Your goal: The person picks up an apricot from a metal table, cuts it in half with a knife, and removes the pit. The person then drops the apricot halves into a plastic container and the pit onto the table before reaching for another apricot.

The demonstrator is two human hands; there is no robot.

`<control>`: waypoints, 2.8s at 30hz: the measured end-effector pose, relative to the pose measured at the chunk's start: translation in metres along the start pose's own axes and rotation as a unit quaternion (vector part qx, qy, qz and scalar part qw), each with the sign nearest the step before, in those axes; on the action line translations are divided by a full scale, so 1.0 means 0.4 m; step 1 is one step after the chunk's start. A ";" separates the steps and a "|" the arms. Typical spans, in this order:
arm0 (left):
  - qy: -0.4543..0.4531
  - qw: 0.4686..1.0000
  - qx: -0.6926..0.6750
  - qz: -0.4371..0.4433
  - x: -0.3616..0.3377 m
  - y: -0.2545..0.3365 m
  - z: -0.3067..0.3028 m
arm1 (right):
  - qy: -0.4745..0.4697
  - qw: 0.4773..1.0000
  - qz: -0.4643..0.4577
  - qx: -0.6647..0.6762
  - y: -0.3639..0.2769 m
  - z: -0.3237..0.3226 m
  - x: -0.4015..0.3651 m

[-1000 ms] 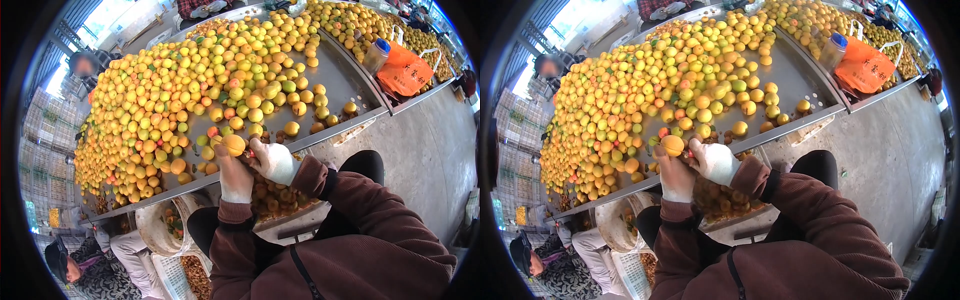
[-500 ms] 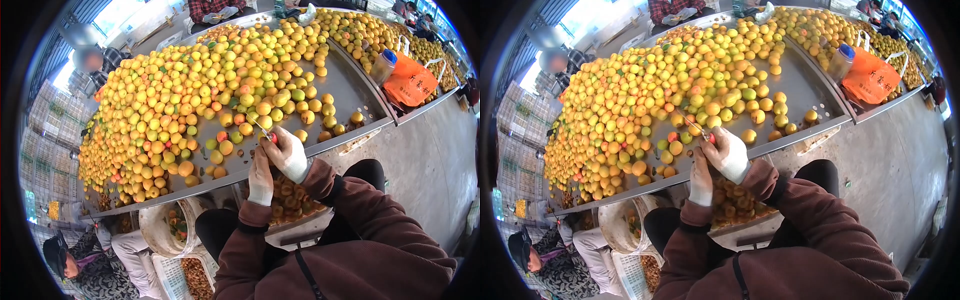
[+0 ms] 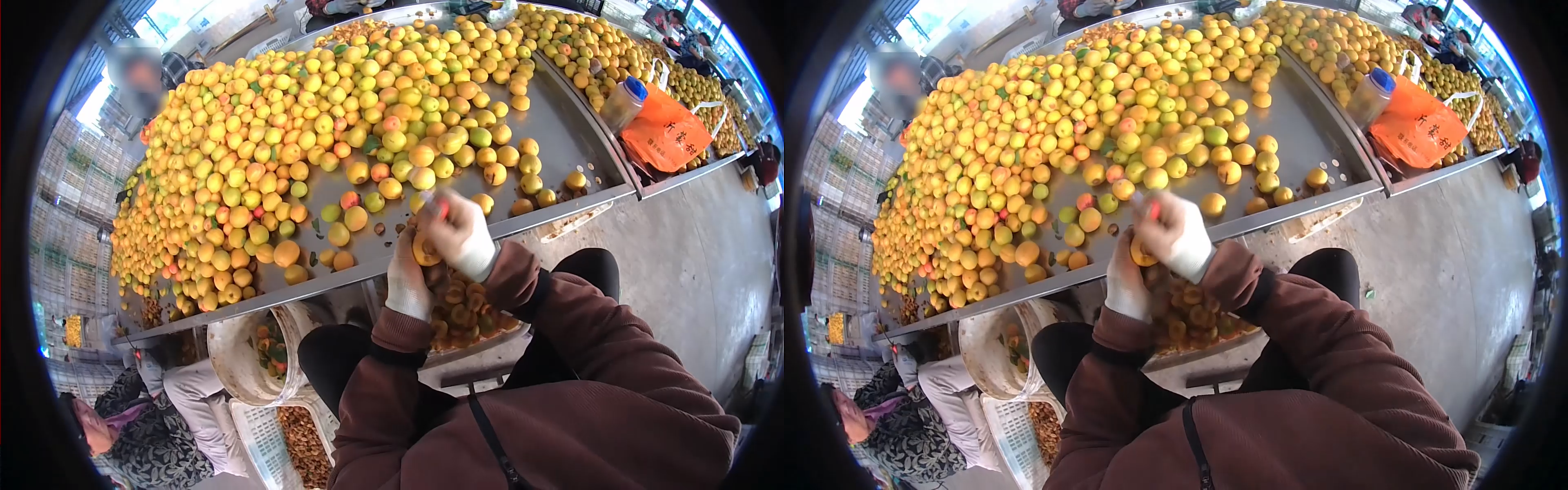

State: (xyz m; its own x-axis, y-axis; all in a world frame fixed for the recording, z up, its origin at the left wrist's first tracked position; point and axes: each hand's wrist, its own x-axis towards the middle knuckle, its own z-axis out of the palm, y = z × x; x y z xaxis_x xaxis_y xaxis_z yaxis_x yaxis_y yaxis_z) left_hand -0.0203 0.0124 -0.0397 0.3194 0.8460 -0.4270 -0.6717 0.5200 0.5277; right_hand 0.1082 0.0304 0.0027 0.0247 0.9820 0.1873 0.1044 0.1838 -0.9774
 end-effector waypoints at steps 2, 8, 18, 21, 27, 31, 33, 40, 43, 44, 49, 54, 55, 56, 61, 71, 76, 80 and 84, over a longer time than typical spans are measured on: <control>-0.003 0.997 0.081 -0.015 -0.057 0.047 0.068 | 0.048 0.976 0.099 0.186 -0.014 -0.022 0.031; 0.043 0.988 0.107 0.100 -0.103 0.070 0.103 | -0.043 0.982 0.177 0.049 -0.048 -0.061 0.019; 0.046 0.985 0.149 0.071 -0.081 0.008 0.100 | 0.036 0.941 0.055 0.331 -0.144 -0.029 0.011; -0.003 0.992 0.120 0.040 -0.066 -0.004 0.078 | 0.046 0.933 0.048 0.354 -0.155 -0.014 0.007; 0.009 0.975 0.180 0.129 -0.096 0.012 0.119 | 0.066 0.952 0.009 0.298 -0.125 0.023 0.001; 0.007 0.971 0.190 0.143 -0.020 -0.037 0.017 | 0.058 0.899 0.080 0.426 -0.140 0.009 0.028; -0.002 0.943 0.258 0.211 -0.028 -0.039 0.022 | 0.043 0.876 0.112 0.467 -0.108 0.005 0.043; -0.140 0.987 -0.061 -0.057 -0.007 0.016 0.013 | 0.072 0.881 0.097 0.458 -0.051 0.058 0.042; -0.179 0.974 -0.094 0.099 0.095 -0.051 -0.054 | -0.019 0.984 -0.180 0.002 -0.047 0.086 0.009; -0.241 0.939 -0.132 0.207 0.184 -0.088 -0.161 | -0.100 0.945 -0.309 -0.035 -0.037 0.083 0.016; -0.039 0.997 -0.019 0.071 0.083 0.048 -0.045 | -0.009 0.988 -0.144 -0.048 -0.104 0.015 0.051; 0.108 0.972 0.000 0.210 0.033 0.082 0.058 | 0.003 0.925 -0.001 -0.380 -0.020 -0.162 0.150; 0.102 0.969 0.039 0.222 0.043 0.088 0.042 | -0.024 0.901 0.016 -0.433 0.007 -0.189 0.143; 0.103 0.969 0.038 0.223 0.048 0.090 0.030 | -0.050 0.873 0.034 -0.483 0.035 -0.212 0.138; 0.108 0.963 0.157 0.189 0.025 0.107 0.014 | -0.109 0.846 0.009 -0.522 0.097 -0.240 0.111; -0.073 0.900 0.319 0.289 0.012 0.004 0.021 | -0.119 0.962 0.116 -0.216 -0.028 -0.175 0.089; -0.115 0.967 0.136 0.181 -0.041 0.073 0.079 | -0.184 0.971 0.149 0.021 -0.106 -0.119 0.023; -0.144 0.968 0.132 0.155 -0.019 0.082 0.021 | -0.186 0.972 0.135 0.056 -0.130 -0.097 0.010; -0.002 0.898 0.400 0.181 -0.061 0.113 0.069 | -0.156 0.986 0.037 -0.050 -0.133 -0.081 -0.013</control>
State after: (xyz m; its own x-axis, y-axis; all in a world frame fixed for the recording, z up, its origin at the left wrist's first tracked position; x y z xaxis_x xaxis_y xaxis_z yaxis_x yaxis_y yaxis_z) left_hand -0.0399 0.0185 0.0146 0.1806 0.9764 -0.1185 -0.0378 0.1273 0.9911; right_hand 0.1347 0.0143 0.0568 -0.2704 0.9608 0.0619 0.2114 0.1220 -0.9698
